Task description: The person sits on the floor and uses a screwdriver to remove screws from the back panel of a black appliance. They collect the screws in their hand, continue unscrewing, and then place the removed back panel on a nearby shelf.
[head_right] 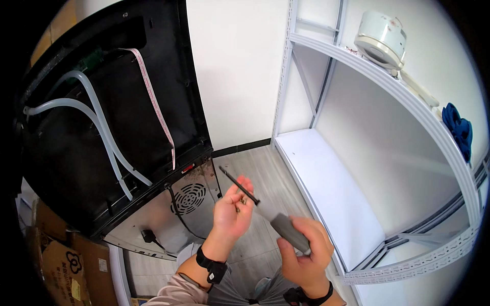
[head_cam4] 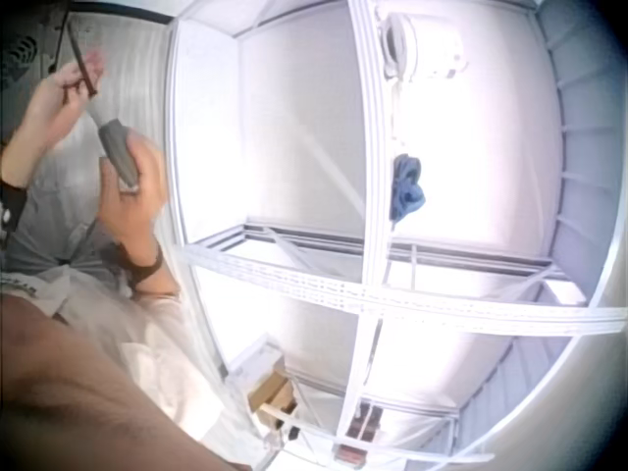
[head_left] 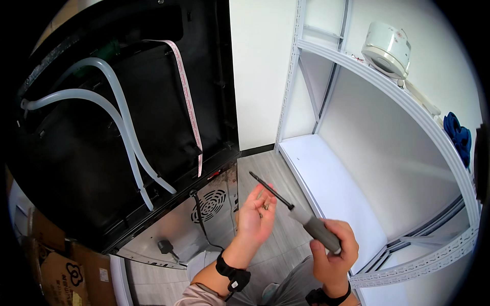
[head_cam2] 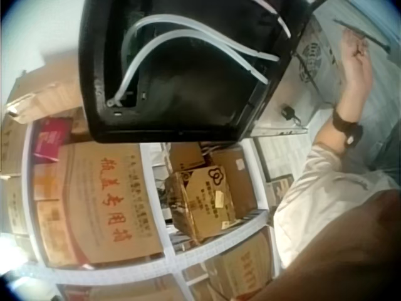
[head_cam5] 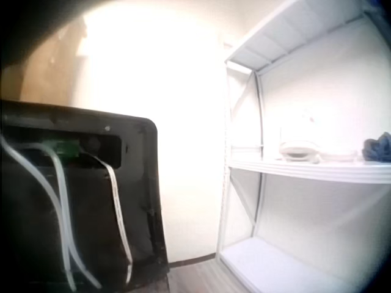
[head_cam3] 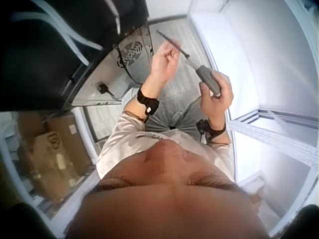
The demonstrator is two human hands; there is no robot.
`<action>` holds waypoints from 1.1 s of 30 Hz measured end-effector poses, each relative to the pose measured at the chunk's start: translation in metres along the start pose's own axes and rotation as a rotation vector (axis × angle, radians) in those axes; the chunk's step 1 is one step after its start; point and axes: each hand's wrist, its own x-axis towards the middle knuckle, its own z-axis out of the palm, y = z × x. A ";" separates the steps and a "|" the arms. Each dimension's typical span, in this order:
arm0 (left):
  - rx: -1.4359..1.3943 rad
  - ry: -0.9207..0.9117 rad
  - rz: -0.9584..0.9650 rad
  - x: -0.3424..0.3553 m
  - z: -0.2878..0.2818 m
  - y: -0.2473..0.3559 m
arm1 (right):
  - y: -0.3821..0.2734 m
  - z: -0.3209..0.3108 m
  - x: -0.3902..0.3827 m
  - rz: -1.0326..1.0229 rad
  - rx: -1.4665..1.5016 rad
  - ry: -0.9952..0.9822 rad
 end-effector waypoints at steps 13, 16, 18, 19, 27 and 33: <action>0.312 -0.138 -0.207 -0.079 -0.051 0.004 | 0.035 -0.055 -0.098 -0.047 -0.036 -0.066; 0.410 0.016 -0.252 -0.093 -0.048 -0.002 | 0.034 -0.059 -0.105 -0.061 0.011 -0.067; 0.369 -0.040 -0.302 -0.099 -0.051 -0.005 | 0.032 -0.064 -0.107 -0.066 0.026 -0.078; 0.329 -0.100 -0.323 -0.099 -0.055 -0.007 | 0.031 -0.066 -0.107 -0.065 0.025 -0.089; 0.177 -0.275 -0.336 -0.108 -0.062 -0.010 | 0.030 -0.081 -0.117 -0.066 0.035 -0.125; 0.154 -0.265 -0.341 -0.117 -0.056 -0.007 | 0.026 -0.082 -0.121 -0.051 0.063 -0.153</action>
